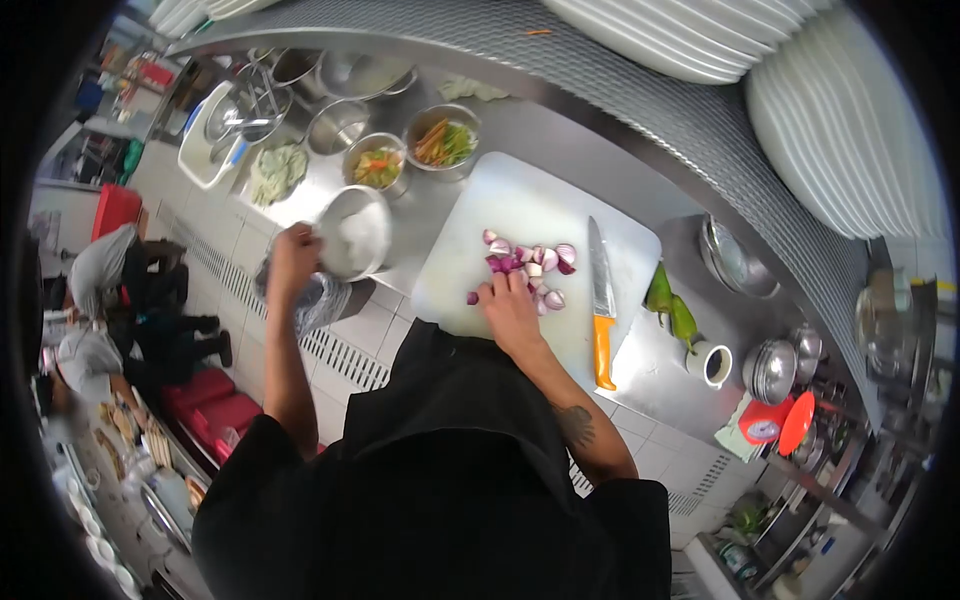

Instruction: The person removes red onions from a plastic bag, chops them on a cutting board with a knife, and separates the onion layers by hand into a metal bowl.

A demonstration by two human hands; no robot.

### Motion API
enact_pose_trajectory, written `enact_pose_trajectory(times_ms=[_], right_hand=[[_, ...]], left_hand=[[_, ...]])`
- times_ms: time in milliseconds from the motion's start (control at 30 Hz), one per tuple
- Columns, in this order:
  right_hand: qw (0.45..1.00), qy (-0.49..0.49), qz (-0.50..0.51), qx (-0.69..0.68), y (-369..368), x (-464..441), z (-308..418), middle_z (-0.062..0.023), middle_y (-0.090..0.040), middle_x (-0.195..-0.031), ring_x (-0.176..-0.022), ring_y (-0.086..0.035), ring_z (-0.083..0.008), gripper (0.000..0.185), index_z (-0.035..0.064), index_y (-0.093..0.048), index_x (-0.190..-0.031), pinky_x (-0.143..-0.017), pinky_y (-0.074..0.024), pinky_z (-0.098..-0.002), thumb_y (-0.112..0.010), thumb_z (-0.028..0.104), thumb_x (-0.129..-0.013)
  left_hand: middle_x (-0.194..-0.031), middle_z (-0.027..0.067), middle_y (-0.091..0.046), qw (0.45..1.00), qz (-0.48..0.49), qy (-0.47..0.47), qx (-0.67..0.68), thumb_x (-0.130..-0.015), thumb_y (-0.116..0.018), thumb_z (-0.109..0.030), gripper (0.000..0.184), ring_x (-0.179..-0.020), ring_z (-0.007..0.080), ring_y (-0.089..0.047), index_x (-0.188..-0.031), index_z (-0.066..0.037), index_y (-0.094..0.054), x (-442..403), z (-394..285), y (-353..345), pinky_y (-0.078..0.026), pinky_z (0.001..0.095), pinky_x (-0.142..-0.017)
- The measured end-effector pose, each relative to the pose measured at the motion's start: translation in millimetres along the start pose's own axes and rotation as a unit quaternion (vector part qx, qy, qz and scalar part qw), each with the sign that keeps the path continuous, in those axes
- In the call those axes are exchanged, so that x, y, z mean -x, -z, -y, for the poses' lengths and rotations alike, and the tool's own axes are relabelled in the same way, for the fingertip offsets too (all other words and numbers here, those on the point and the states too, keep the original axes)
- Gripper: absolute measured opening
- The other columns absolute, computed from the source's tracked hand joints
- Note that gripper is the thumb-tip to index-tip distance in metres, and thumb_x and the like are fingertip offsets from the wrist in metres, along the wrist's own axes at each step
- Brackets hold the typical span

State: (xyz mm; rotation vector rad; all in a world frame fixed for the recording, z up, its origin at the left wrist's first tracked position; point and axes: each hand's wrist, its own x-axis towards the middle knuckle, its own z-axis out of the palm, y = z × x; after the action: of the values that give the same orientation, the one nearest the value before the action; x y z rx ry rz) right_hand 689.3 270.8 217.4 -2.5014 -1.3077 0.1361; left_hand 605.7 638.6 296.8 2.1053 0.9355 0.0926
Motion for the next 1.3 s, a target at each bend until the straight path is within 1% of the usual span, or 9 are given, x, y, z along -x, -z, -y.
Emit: enact_pose_trajectory(times_ms=[67,233,367,433,467,600,767,1033,1300], right_hand=[[0.999,-0.007,-0.028,-0.012,-0.9,5.1,-0.7,-0.0165,-0.054,-0.105,-0.102,-0.053,-0.0346,0.019,0.0016,-0.064,-0.099,-0.086,-0.0491,-0.0436,-0.061,0.006,-0.081],[0.984,-0.083,-0.041,-0.153,14.2,27.4,-4.7,-0.0160,-0.055,-0.104,-0.096,-0.057,-0.0362,0.021,0.0022,-0.062,-0.100,-0.081,-0.0511,-0.0449,-0.066,0.002,-0.079],[0.895,-0.226,-0.142,-0.356,40.6,42.3,-11.7,-0.0113,-0.058,-0.095,-0.081,-0.064,-0.0243,0.021,0.0021,-0.063,-0.097,-0.071,-0.0547,-0.0369,-0.073,0.000,-0.079],[0.844,-0.252,-0.194,-0.431,62.4,42.9,-7.5,-0.0079,-0.059,-0.094,-0.075,-0.064,-0.0146,0.022,0.0012,-0.067,-0.096,-0.068,-0.0555,-0.0277,-0.078,-0.002,-0.078],[0.841,-0.260,-0.201,-0.430,76.7,40.8,-2.0,-0.0079,-0.059,-0.094,-0.075,-0.064,-0.0146,0.022,0.0012,-0.067,-0.096,-0.068,-0.0555,-0.0277,-0.078,-0.002,-0.078],[0.866,-0.147,-0.238,-0.414,110.8,21.5,20.5,-0.0091,-0.063,-0.102,-0.079,-0.065,-0.0155,0.029,0.0020,-0.070,-0.106,-0.071,-0.0559,-0.0271,-0.078,-0.002,-0.078],[0.858,-0.100,-0.284,-0.417,121.3,-8.7,36.2,-0.0104,-0.064,-0.102,-0.083,-0.068,-0.0187,0.027,0.0006,-0.069,-0.103,-0.073,-0.0577,-0.0307,-0.080,0.000,-0.079],[0.887,-0.054,-0.260,-0.379,128.1,-27.5,46.8,-0.0095,-0.067,-0.104,-0.085,-0.069,-0.0204,0.023,0.0004,-0.071,-0.100,-0.075,-0.0573,-0.0317,-0.078,-0.002,-0.079],[0.868,-0.064,-0.252,-0.424,128.5,-37.4,57.2,-0.0115,-0.067,-0.104,-0.087,-0.069,-0.0222,0.027,-0.0003,-0.069,-0.103,-0.078,-0.0569,-0.0317,-0.075,-0.005,-0.078]], left_hand=[[-0.079,0.0185,-0.071,0.997,-0.004,-0.067,0.031,-0.081,-0.064,-0.006,0.021,-0.064,0.0230,-0.071,-0.098,0.007,-0.066,7.4,-3.9,-44.9,-0.054,0.0364,-0.057],[-0.087,0.0199,-0.071,0.990,0.111,-0.040,0.076,-0.082,-0.068,-0.005,0.021,-0.074,0.0275,-0.073,-0.099,0.007,-0.066,40.9,-57.9,-88.0,-0.056,0.0385,-0.059],[-0.091,0.0194,-0.071,0.983,0.147,-0.009,0.106,-0.085,-0.070,-0.004,0.018,-0.079,0.0264,-0.073,-0.099,0.006,-0.066,52.4,-63.4,-103.1,-0.058,0.0381,-0.064],[-0.094,0.0129,-0.072,0.979,-0.029,-0.182,-0.082,-0.091,-0.067,-0.006,0.019,-0.086,0.0171,-0.071,-0.107,0.004,-0.068,61.1,-71.3,-102.8,-0.057,0.0333,-0.069],[-0.094,0.0129,-0.072,0.978,-0.020,-0.189,-0.083,-0.091,-0.067,-0.006,0.019,-0.086,0.0171,-0.071,-0.107,0.004,-0.068,66.6,-80.1,-100.3,-0.057,0.0333,-0.069],[-0.100,0.0062,-0.073,0.943,0.248,-0.120,0.188,-0.097,-0.067,-0.010,0.025,-0.085,0.0104,-0.065,-0.119,0.002,-0.068,98.9,-121.0,-92.7,-0.054,0.0265,-0.077],[-0.105,0.0101,-0.072,0.856,0.349,-0.084,0.373,-0.097,-0.066,-0.009,0.025,-0.088,0.0142,-0.067,-0.118,0.006,-0.067,108.3,-129.0,-105.1,-0.055,0.0273,-0.080],[-0.108,0.0130,-0.071,0.830,0.312,0.009,0.462,-0.096,-0.067,-0.007,0.027,-0.091,0.0178,-0.069,-0.118,0.007,-0.067,101.4,-121.3,-94.3,-0.058,0.0324,-0.084],[-0.106,0.0134,-0.071,0.806,0.304,0.041,0.506,-0.095,-0.068,-0.007,0.024,-0.093,0.0189,-0.070,-0.114,0.007,-0.068,101.5,-118.8,-88.0,-0.059,0.0334,-0.086]])
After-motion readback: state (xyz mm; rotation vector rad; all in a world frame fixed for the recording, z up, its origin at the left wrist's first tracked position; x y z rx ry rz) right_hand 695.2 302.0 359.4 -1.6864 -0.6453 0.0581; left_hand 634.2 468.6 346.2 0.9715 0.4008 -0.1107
